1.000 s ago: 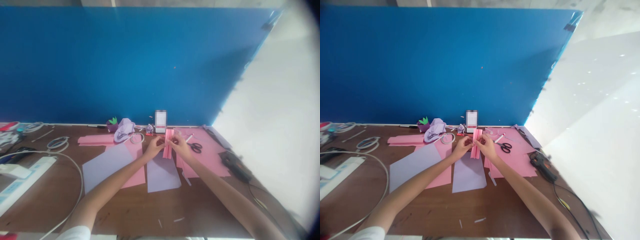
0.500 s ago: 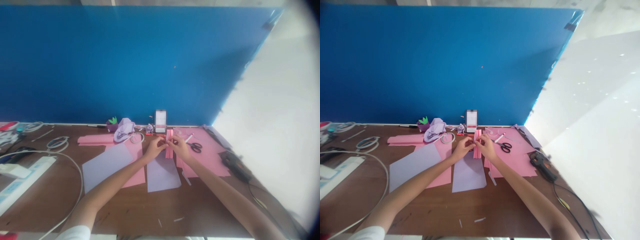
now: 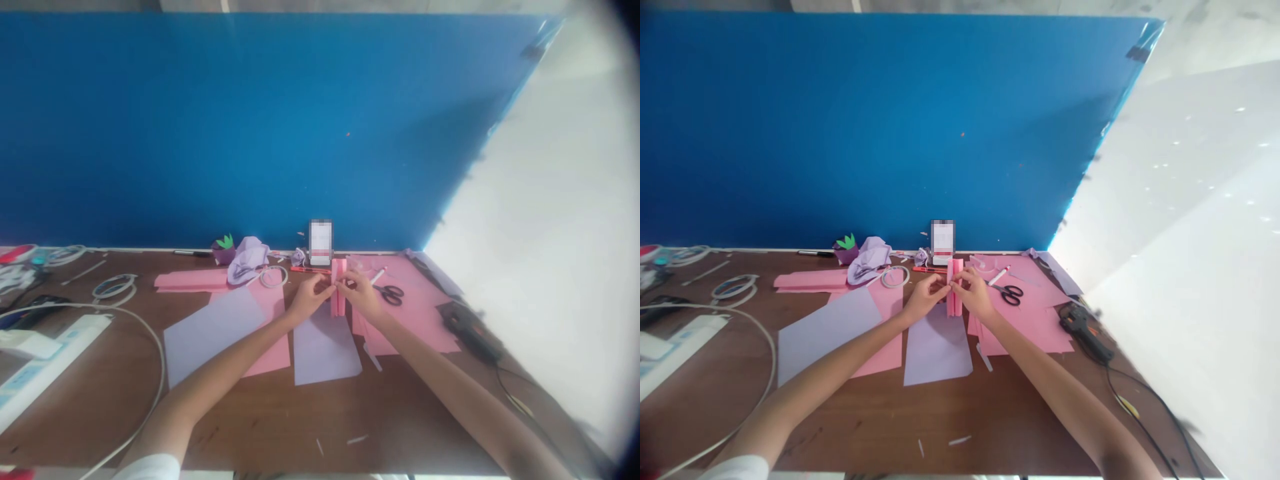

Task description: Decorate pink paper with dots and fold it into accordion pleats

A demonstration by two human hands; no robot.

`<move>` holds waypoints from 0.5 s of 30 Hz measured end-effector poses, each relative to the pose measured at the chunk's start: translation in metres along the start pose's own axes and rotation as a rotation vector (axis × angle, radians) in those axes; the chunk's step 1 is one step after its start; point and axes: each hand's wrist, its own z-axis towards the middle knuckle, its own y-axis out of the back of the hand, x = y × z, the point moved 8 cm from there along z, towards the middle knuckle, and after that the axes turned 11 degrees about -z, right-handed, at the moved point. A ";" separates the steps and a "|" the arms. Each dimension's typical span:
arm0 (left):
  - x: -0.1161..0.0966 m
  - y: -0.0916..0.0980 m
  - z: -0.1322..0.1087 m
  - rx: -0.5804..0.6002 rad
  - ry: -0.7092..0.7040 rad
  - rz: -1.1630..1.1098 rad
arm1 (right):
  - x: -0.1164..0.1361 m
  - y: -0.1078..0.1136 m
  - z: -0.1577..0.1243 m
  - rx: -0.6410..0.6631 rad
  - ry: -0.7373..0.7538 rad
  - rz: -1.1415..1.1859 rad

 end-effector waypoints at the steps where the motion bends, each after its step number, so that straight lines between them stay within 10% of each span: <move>1: 0.000 0.000 0.000 0.001 0.000 0.009 | 0.000 0.001 0.000 -0.002 -0.005 -0.003; 15: -0.004 0.008 -0.001 -0.080 -0.029 0.094 | 0.000 0.001 0.000 0.021 -0.047 0.021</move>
